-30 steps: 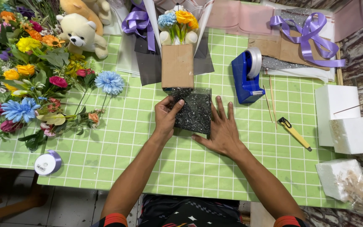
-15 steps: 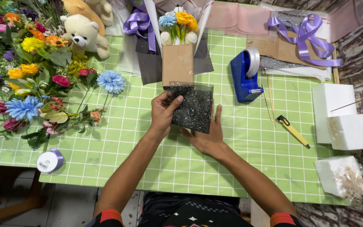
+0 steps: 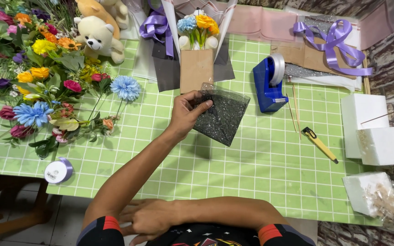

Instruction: Assembling a gift bouquet by wrapping a small bear and flower arrangement in mesh and placing it into a larger wrap.

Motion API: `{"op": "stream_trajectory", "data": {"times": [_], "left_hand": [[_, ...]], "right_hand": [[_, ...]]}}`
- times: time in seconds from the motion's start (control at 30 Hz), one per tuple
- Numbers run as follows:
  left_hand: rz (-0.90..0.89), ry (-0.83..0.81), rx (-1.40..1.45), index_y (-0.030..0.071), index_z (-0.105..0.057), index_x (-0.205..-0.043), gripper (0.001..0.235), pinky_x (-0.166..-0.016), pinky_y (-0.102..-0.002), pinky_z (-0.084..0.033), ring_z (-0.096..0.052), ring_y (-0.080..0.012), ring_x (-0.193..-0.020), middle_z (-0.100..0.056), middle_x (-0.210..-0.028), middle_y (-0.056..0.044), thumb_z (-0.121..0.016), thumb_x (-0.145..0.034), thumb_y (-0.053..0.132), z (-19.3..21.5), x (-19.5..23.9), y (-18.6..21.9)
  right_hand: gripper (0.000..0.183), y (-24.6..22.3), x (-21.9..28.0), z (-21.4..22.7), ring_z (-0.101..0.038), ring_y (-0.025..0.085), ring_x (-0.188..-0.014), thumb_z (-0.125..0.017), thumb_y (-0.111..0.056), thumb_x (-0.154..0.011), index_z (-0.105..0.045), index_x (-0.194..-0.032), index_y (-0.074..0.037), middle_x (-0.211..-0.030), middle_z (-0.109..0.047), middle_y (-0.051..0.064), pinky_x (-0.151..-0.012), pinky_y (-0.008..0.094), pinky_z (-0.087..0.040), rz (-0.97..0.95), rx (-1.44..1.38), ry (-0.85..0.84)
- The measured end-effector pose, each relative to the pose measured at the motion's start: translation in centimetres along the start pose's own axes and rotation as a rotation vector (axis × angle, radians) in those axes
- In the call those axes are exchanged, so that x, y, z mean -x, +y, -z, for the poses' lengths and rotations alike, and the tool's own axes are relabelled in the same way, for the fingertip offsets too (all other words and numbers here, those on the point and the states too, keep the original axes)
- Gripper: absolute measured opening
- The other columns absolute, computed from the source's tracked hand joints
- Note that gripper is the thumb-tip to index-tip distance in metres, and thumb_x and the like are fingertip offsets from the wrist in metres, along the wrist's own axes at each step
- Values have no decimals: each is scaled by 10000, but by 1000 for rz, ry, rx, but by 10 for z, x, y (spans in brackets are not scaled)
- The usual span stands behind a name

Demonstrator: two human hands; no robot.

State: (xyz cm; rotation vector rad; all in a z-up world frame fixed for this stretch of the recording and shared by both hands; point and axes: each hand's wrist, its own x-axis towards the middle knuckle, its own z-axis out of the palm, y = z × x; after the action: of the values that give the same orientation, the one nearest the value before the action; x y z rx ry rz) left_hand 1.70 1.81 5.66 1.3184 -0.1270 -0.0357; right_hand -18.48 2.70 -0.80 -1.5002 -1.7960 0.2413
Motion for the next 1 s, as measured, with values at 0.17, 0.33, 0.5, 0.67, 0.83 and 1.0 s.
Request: {"op": "stream_trajectory", "data": {"times": [0.17,0.33,0.5,0.67,0.83,1.0], "left_hand": [[-18,47,50,56,-730,-957,144,-734,-239,-570,-646,-104,-826,-716,-883,-10,-813,-873,137,22,-6,3],[-70,188,109,87,-673,-882,161,-684,-206,-435,-499,-57,-756,-579,-774,57,-831,-869,118,57,-20,-2],[-151,279,63,116,-636,-846,199,-754,-230,-440,-516,-75,-823,-570,-819,60,-834,-870,115,85,-31,1],[-149,279,97,110,-651,-855,191,-763,-212,-470,-560,-64,-838,-636,-850,58,-841,-858,117,72,-41,7],[-125,245,116,94,-692,-914,199,-726,-224,-488,-565,-93,-800,-639,-817,31,-867,-828,134,42,-53,-3],[-84,190,86,82,-705,-924,170,-733,-219,-474,-536,-72,-788,-637,-823,34,-844,-853,152,32,-59,-11]], "right_hand": [[45,6,44,62,-677,276,-770,-653,-19,-1038,-682,-1016,-46,-841,-690,100,-809,406,-601,21,249,341],[39,25,130,174,-781,248,-796,-715,-64,-942,-731,-916,-89,-855,-783,97,-825,420,-659,-413,582,630],[881,49,206,199,-89,357,-1585,-107,-680,-1009,-187,-1621,-52,-1702,-135,196,-1257,541,-120,-1350,672,378],[1016,47,103,145,221,399,-1523,16,-886,-886,122,-1621,-193,-1656,248,154,-1200,660,153,-1151,816,164],[993,6,0,38,-72,567,-1528,-96,-805,-865,-227,-1619,-172,-1658,-192,268,-1180,770,107,-661,500,-272],[410,-9,-4,5,-597,472,-955,-218,-90,-1080,-534,-891,88,-956,-578,242,-937,546,-531,209,-476,178]]}}
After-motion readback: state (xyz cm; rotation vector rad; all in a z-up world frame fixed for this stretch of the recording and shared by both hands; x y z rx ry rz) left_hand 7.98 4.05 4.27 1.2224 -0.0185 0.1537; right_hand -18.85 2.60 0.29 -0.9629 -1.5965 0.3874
